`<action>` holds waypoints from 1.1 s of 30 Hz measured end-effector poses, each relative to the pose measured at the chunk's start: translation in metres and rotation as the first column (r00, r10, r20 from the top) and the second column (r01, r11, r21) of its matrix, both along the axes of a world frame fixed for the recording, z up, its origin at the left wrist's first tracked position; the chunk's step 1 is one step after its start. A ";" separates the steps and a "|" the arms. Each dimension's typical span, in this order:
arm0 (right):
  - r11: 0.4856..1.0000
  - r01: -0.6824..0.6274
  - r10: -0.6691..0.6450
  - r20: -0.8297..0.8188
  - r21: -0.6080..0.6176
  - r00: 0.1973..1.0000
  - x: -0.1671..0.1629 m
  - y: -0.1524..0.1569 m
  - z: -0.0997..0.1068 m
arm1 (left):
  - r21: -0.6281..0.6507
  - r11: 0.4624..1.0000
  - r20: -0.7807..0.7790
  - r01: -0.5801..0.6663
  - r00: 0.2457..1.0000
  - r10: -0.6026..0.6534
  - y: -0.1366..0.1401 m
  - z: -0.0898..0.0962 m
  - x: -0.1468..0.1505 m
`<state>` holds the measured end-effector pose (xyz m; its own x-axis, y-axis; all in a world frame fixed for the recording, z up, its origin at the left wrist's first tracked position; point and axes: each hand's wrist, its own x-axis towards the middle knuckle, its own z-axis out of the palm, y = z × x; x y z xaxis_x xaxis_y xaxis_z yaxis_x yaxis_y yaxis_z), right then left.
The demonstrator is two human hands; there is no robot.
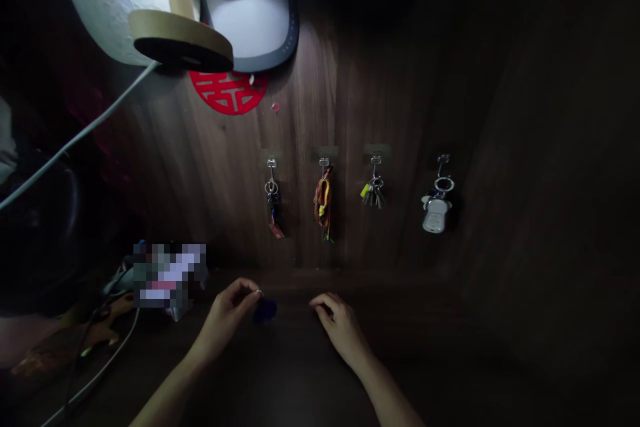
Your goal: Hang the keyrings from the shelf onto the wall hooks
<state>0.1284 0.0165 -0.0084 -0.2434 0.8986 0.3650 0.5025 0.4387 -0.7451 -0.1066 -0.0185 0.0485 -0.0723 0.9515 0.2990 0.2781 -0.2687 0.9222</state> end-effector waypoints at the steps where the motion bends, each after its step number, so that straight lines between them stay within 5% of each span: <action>1: 1.000 0.002 -0.002 -0.021 0.009 1.000 -0.001 -0.001 0.004 | -0.003 1.000 0.033 0.016 0.999 -0.016 0.001 0.001 0.004; 11: 0.994 -0.086 0.092 -0.095 0.061 0.991 -0.021 -0.022 0.062 | -0.015 0.978 0.191 0.209 0.960 -0.203 0.005 0.011 0.034; 20: 0.966 -0.164 0.199 -0.166 0.201 0.966 -0.035 -0.022 0.069 | -0.069 0.913 0.464 0.402 0.823 -0.328 0.011 0.005 0.037; 33: 0.962 -0.197 0.217 -0.090 0.190 0.972 -0.056 -0.017 0.073 | -0.060 0.899 0.351 0.434 0.852 -0.388 0.015 0.010 0.017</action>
<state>0.0728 -0.0008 0.0649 -0.3669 0.7506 0.5495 0.3067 0.6553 -0.6904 -0.0897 -0.0033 0.0586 0.2637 0.9443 0.1967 -0.1488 -0.1617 0.9756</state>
